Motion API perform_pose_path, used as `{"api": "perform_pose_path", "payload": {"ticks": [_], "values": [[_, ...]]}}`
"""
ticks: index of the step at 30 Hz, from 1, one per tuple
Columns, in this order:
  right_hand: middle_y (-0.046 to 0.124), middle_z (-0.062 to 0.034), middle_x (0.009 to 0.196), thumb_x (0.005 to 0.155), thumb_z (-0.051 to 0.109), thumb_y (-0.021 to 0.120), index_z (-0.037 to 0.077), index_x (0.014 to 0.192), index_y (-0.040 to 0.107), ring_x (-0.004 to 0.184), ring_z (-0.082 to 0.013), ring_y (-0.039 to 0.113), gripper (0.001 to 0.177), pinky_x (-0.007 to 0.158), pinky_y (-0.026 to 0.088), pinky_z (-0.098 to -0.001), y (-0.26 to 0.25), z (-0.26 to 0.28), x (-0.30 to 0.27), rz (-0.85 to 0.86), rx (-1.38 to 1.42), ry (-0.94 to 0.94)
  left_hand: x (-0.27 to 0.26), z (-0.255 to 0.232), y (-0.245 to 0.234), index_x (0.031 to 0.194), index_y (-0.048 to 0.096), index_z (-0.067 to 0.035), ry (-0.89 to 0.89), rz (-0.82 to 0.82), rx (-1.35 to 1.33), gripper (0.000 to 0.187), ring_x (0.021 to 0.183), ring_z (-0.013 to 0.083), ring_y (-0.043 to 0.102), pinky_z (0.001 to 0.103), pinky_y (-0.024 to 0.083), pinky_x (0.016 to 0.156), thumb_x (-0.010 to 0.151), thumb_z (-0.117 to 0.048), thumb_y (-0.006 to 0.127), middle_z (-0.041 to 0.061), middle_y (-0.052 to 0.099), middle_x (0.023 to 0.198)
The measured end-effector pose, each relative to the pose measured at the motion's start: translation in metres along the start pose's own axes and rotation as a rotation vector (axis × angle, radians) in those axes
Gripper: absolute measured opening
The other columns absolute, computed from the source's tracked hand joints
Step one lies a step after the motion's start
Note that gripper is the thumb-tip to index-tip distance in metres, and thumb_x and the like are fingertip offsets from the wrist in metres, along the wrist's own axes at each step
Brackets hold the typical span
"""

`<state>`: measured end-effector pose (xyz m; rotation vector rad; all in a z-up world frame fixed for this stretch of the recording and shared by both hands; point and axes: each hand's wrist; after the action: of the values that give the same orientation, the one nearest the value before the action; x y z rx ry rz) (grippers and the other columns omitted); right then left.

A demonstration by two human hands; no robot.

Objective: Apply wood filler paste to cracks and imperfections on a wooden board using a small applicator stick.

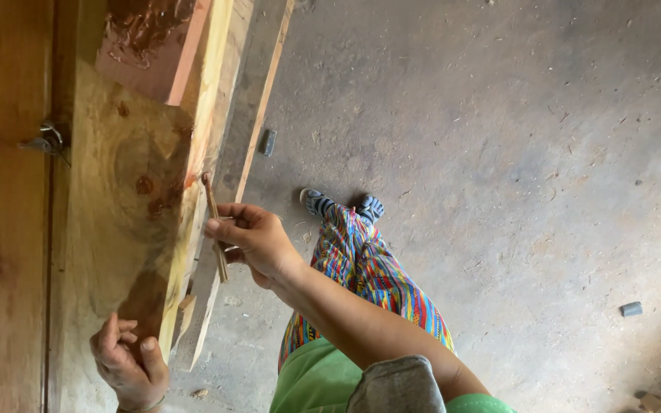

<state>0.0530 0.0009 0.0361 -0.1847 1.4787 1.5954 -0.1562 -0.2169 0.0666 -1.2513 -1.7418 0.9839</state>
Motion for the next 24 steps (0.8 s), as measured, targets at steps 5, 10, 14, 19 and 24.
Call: {"api": "perform_pose_path", "payload": {"ticks": [5,10,14,19,24], "values": [[0.072,-0.0113,0.095,0.088,0.015,0.078,-0.005,0.126,0.063,0.075,-0.0137,0.067,0.046,0.060,0.052,-0.0252,0.006,0.004,0.001,0.023,0.055,-0.010,0.002,-0.004,-0.001,0.154,0.034,0.009,-0.002,-0.006,-0.006,0.057,0.090,0.0238,0.042,0.033,0.038,0.076,0.107,-0.023,0.041,0.017,0.049,0.110],[0.069,-0.0099,0.091,0.085,0.012,0.079,-0.004,0.121,0.062,0.070,-0.0135,0.065,0.043,0.058,0.052,-0.0249,0.020,0.009,-0.005,0.006,0.111,0.018,0.002,-0.004,-0.001,0.151,0.035,0.011,-0.013,-0.004,0.002,0.057,0.088,0.0243,0.042,0.032,0.037,0.072,0.106,-0.023,0.042,0.020,0.049,0.112],[0.067,-0.0100,0.088,0.085,0.012,0.079,-0.005,0.118,0.060,0.063,-0.0133,0.062,0.042,0.052,0.052,-0.0242,0.028,0.004,-0.006,-0.020,0.120,0.012,0.003,-0.010,-0.004,0.147,0.038,0.016,-0.020,-0.001,0.052,0.056,0.086,0.0272,0.042,0.036,0.037,0.074,0.105,-0.021,0.042,0.023,0.051,0.108],[0.061,-0.0083,0.077,0.085,0.012,0.078,-0.007,0.116,0.055,0.056,-0.0131,0.058,0.043,0.045,0.050,-0.0245,0.026,0.005,-0.010,-0.017,-0.084,-0.043,0.005,-0.006,-0.004,0.148,0.037,0.014,0.035,0.012,0.084,0.055,0.094,0.0297,0.042,0.039,0.037,0.083,0.104,-0.017,0.043,0.021,0.049,0.109],[0.061,-0.0088,0.079,0.087,0.014,0.076,-0.010,0.118,0.056,0.059,-0.0136,0.059,0.043,0.049,0.053,-0.0264,0.021,0.013,-0.019,0.011,-0.363,-0.095,0.005,-0.008,-0.004,0.149,0.037,0.013,0.046,0.016,0.091,0.055,0.094,0.0307,0.044,0.040,0.038,0.084,0.104,-0.017,0.045,0.022,0.046,0.111]]}}
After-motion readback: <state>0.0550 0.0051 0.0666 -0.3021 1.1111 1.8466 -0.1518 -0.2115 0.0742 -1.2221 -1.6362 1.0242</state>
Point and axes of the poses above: each hand's wrist, its own x-axis towards the middle knuckle, its own y-axis out of the palm, z = x × y
